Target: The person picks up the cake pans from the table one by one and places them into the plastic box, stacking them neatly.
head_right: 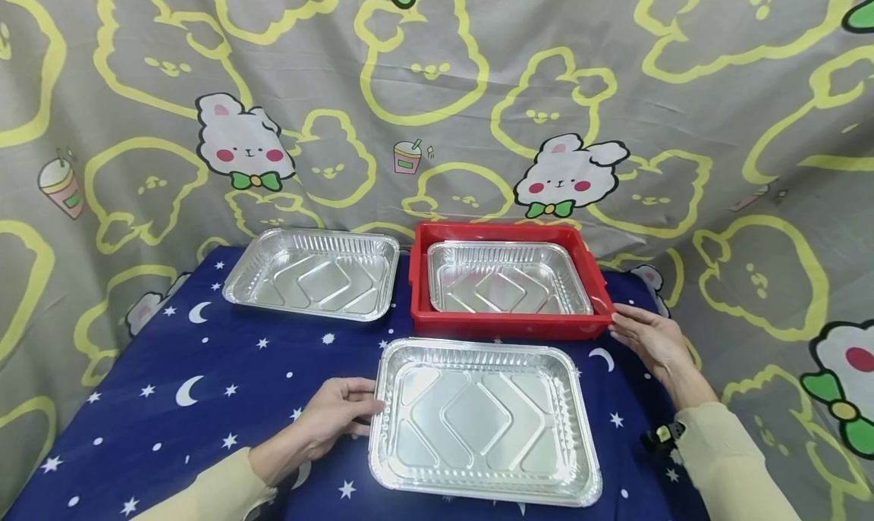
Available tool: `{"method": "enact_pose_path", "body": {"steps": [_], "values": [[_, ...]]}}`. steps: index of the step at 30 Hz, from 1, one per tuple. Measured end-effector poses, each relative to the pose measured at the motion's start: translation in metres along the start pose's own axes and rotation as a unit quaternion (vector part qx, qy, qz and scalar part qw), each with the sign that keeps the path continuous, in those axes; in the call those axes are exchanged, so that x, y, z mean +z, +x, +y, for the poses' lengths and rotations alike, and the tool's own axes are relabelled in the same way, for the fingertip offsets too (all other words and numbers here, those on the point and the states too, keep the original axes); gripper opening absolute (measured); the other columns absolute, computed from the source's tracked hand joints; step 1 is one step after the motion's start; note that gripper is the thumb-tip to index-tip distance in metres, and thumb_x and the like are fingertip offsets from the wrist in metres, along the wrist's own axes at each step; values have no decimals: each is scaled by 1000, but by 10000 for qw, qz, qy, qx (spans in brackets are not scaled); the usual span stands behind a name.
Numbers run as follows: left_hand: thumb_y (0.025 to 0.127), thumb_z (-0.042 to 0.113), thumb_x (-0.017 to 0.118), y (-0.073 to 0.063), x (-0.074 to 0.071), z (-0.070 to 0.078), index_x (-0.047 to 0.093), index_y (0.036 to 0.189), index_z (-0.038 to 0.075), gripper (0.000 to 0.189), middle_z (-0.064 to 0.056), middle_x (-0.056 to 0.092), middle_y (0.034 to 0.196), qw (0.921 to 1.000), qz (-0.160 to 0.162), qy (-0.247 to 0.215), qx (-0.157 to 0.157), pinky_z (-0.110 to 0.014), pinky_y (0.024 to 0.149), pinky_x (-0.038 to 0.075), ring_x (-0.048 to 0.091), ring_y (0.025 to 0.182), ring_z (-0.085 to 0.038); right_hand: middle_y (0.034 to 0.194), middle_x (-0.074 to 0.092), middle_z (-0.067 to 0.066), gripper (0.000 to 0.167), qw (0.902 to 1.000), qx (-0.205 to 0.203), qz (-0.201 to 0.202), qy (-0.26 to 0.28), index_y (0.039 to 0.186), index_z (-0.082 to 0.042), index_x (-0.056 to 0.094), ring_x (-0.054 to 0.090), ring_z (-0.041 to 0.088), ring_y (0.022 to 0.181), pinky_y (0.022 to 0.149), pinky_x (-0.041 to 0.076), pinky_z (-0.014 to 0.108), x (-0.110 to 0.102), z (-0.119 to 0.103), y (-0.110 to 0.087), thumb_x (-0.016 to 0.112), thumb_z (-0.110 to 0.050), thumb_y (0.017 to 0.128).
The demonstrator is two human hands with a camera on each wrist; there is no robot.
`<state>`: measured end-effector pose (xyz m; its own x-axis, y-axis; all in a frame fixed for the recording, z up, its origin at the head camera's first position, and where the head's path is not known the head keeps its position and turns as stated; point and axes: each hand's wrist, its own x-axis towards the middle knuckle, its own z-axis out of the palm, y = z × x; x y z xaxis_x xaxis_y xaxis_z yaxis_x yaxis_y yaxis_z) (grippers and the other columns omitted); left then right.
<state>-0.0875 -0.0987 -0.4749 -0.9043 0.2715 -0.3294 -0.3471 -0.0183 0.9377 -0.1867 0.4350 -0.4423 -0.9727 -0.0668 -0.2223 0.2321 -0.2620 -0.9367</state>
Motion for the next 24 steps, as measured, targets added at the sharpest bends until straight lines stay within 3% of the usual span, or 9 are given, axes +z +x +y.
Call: {"method": "enact_pose_path", "body": {"steps": [11,24], "values": [[90,-1,73,-7,-15,13,56,133,-20,50,-19,78,105,9998,115,143,108,-30,69,70,76,81,-13,97,83,-3,34,10000,3,32,3,102,-19,83,80,12,85,77,68,24,0,0,0,58,4,104],[91,0,73,-15,-24,38,57,134,-19,49,-20,78,109,9994,129,158,286,-36,74,70,77,85,-15,96,83,-3,34,10000,44,71,-27,102,-20,83,80,12,85,77,68,24,0,0,1,59,4,104]]}}
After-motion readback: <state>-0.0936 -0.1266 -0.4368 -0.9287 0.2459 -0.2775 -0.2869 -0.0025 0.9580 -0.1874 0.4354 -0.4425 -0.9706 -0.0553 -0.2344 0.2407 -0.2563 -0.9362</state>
